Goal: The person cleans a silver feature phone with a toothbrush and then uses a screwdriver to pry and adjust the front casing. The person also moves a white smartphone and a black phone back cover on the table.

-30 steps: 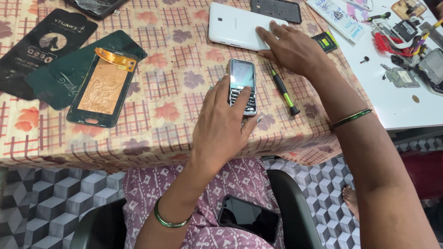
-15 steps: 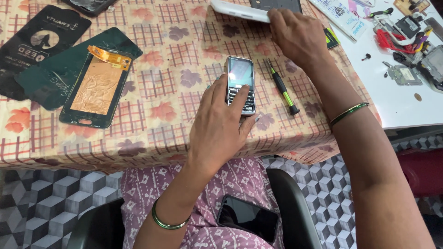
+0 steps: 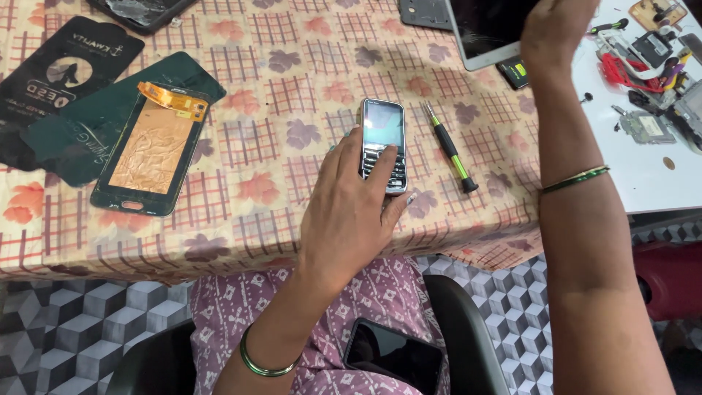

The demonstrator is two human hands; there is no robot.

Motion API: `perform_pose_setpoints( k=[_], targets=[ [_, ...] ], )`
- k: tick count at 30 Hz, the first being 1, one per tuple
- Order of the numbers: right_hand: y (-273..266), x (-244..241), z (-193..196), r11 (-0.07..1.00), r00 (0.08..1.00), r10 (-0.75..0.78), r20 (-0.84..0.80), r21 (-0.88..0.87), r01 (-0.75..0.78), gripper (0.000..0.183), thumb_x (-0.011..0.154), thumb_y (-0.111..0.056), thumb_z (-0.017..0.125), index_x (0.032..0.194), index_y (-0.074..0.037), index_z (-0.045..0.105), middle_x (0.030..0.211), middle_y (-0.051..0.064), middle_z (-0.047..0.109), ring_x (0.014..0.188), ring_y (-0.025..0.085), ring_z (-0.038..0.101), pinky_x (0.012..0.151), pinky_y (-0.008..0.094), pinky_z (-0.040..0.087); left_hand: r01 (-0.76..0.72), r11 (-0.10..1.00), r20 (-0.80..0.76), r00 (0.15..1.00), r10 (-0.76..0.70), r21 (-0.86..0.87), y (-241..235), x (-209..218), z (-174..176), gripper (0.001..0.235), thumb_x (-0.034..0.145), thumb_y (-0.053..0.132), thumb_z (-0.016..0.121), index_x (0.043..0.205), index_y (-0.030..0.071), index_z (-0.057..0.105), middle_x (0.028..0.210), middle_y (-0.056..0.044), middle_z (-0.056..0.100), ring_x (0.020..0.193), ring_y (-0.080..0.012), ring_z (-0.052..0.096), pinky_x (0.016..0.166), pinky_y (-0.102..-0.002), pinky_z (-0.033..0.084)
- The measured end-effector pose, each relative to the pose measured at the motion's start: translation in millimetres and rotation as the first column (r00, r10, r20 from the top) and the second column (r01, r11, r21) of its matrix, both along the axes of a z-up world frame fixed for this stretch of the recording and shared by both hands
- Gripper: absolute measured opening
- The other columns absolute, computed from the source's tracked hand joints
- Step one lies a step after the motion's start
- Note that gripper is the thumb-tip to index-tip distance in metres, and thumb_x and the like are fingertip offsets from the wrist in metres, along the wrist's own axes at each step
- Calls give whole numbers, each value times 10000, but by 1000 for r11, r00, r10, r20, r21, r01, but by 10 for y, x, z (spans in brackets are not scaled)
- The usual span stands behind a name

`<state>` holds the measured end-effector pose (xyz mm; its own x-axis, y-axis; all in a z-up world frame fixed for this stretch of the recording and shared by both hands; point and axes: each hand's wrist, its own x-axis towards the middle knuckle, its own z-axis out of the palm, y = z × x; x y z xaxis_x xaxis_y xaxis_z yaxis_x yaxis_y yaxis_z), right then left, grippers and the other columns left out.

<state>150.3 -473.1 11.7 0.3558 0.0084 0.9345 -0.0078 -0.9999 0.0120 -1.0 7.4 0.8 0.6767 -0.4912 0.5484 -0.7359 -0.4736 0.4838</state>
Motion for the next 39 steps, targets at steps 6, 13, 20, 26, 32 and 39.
perform_pose_setpoints(
  k=[6,13,20,26,32,39],
  targets=[
    [129,-170,162,818,934,257,-250,571,-72,133,1094,-71,559,1008,27,530,854,16,556,752,153,503,670,339,441,-4,1000,28,1000,4,-1,-5,-1,-6,615,888,366,754,1358,-8,619,1414,-374,482,1304,-474,513,1108,-521,436],
    [940,-55,429,791,715,529,-457,570,-221,145,1119,-111,612,1117,30,646,910,9,615,790,127,550,722,329,448,-6,1000,20,1000,6,3,-4,6,-2,644,880,372,758,1346,-47,609,1397,-379,490,1305,-475,511,1113,-514,431],
    [1444,201,302,869,556,488,-673,437,-232,232,1085,-202,658,1128,17,719,910,69,716,807,173,667,752,335,527,-4,1000,17,1000,4,2,2,7,4,651,876,377,760,1339,-51,602,1397,-374,495,1307,-471,513,1115,-502,435],
    [1629,183,295,920,578,390,-717,325,-218,383,949,-305,854,1161,-1,755,948,130,724,817,237,691,732,382,548,-5,1000,16,1000,5,2,14,11,28,637,885,367,758,1334,-57,603,1396,-376,493,1303,-473,515,1108,-503,437],
    [1877,-93,408,918,714,274,-644,-47,-395,283,947,-250,827,1104,-15,806,1041,187,711,972,394,674,825,481,529,0,1000,-3,1000,0,5,16,5,35,660,864,356,769,1338,-70,597,1402,-378,494,1298,-468,523,1101,-495,442],
    [2351,-1309,726,953,753,33,-657,-207,-223,228,1029,-220,779,959,-7,743,902,161,681,900,365,668,856,484,514,-25,999,2,1000,25,-42,31,5,15,734,848,357,789,1348,-131,562,1378,-356,528,1289,-442,545,1107,-494,464]
  ],
)
